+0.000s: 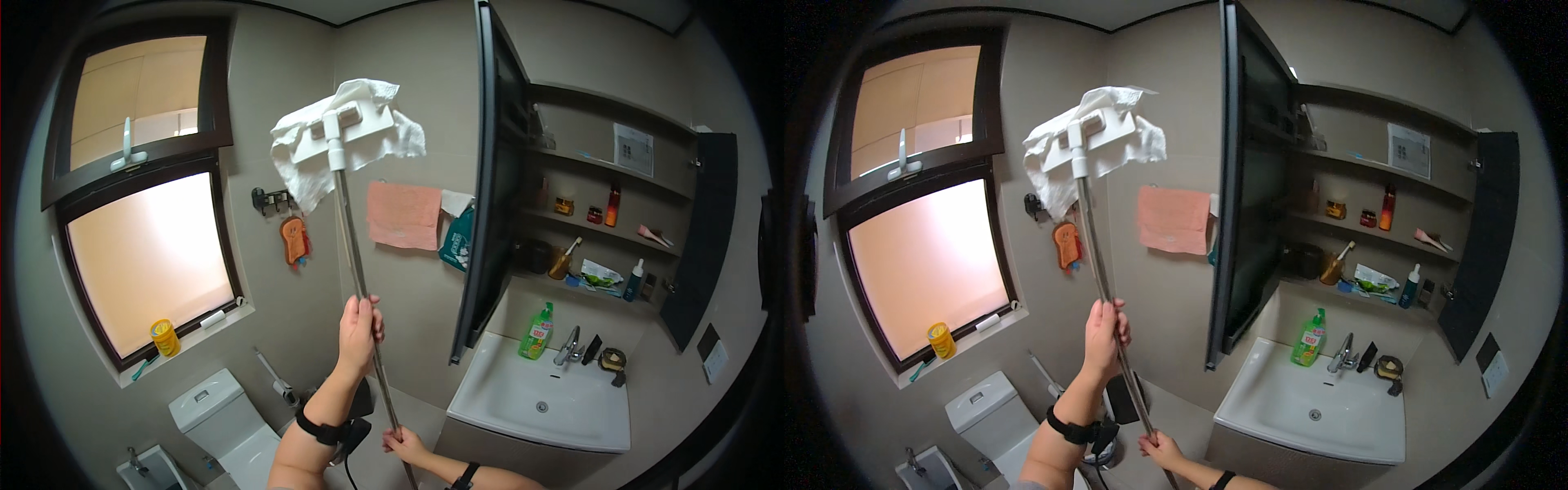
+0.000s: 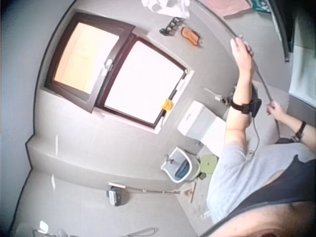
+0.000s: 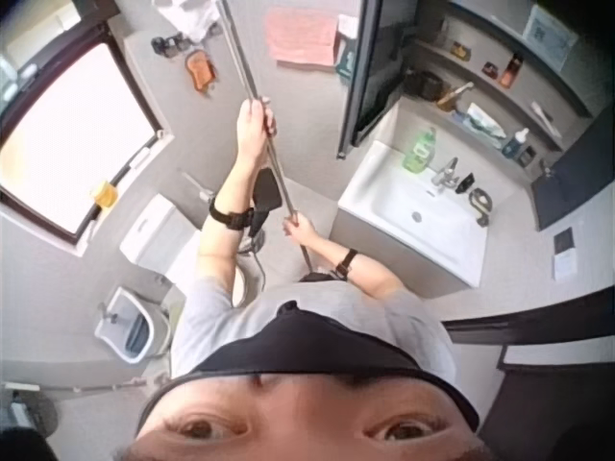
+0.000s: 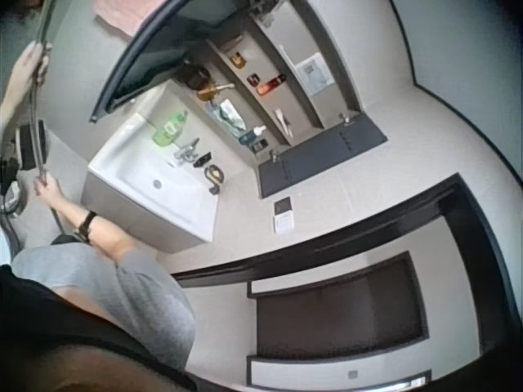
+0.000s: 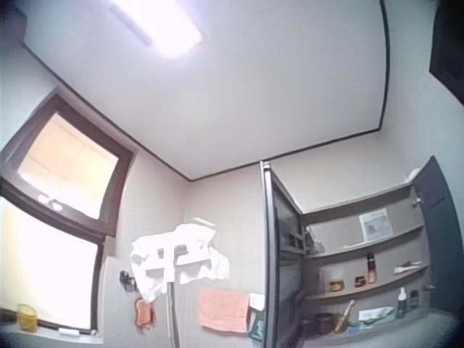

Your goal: Cleaning bathroom walls and a mirror using a long-handled flat mop.

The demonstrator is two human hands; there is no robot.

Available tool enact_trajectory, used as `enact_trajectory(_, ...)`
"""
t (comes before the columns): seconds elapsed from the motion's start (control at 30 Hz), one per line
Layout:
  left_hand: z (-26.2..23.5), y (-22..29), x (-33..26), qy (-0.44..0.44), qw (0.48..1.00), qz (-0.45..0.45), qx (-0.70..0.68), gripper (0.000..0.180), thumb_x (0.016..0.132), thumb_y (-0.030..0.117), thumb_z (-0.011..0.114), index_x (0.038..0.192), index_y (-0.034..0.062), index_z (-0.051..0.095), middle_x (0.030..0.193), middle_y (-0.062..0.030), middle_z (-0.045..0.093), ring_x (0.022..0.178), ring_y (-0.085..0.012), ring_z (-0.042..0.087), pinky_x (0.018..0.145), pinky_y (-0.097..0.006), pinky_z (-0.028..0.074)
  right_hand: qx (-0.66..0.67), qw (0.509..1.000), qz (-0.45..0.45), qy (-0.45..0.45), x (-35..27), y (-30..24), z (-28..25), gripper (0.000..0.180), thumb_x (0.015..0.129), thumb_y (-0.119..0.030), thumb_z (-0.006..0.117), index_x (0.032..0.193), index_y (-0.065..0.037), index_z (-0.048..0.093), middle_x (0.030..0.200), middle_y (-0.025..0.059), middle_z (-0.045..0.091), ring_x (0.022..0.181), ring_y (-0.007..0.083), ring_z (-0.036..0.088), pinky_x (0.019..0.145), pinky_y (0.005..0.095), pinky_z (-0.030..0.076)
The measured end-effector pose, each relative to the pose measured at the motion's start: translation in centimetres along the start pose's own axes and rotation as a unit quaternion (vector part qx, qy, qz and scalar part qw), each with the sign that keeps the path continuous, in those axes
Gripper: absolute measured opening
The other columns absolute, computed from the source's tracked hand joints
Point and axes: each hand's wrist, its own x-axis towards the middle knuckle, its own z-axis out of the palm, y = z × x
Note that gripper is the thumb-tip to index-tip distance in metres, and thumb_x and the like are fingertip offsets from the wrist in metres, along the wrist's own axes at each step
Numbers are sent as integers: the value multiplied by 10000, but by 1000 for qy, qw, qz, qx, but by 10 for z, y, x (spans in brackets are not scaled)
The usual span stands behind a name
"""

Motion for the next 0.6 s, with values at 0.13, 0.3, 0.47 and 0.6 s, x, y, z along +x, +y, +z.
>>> enact_trajectory(0.13,-15,-3,27,-37,998,1,52,353,906,365,327,1059,58,411,662,-9,435,585,-96,410,542,-227,358,-116,990,-57,62,15,-8,13,167,837,-200,527,772,-59,465,566,-21,471,493,49,415,453,200,345)
enact_trajectory(0.3,-105,-70,25,-102,903,177,379,401,899,218,325,1222,-20,319,1065,-185,451,949,-271,447,863,-326,345,-120,969,-152,153,93,-50,53,195,852,-197,494,721,-74,417,549,-18,449,475,52,409,427,211,344)
enact_trajectory(0.47,-199,-187,-77,-177,946,-108,250,431,905,277,345,1211,-25,312,1128,-155,444,1025,-236,439,887,-322,344,-30,960,-180,213,189,-138,68,233,861,-271,480,737,-92,399,498,-12,410,385,70,383,341,211,312)
enact_trajectory(0.6,-217,-191,-119,-235,916,-274,175,371,911,308,326,1078,-17,388,1018,-125,526,944,-177,507,838,-282,385,41,954,-183,233,225,-225,63,262,850,-314,492,760,-89,395,489,-5,389,345,86,347,305,220,285)
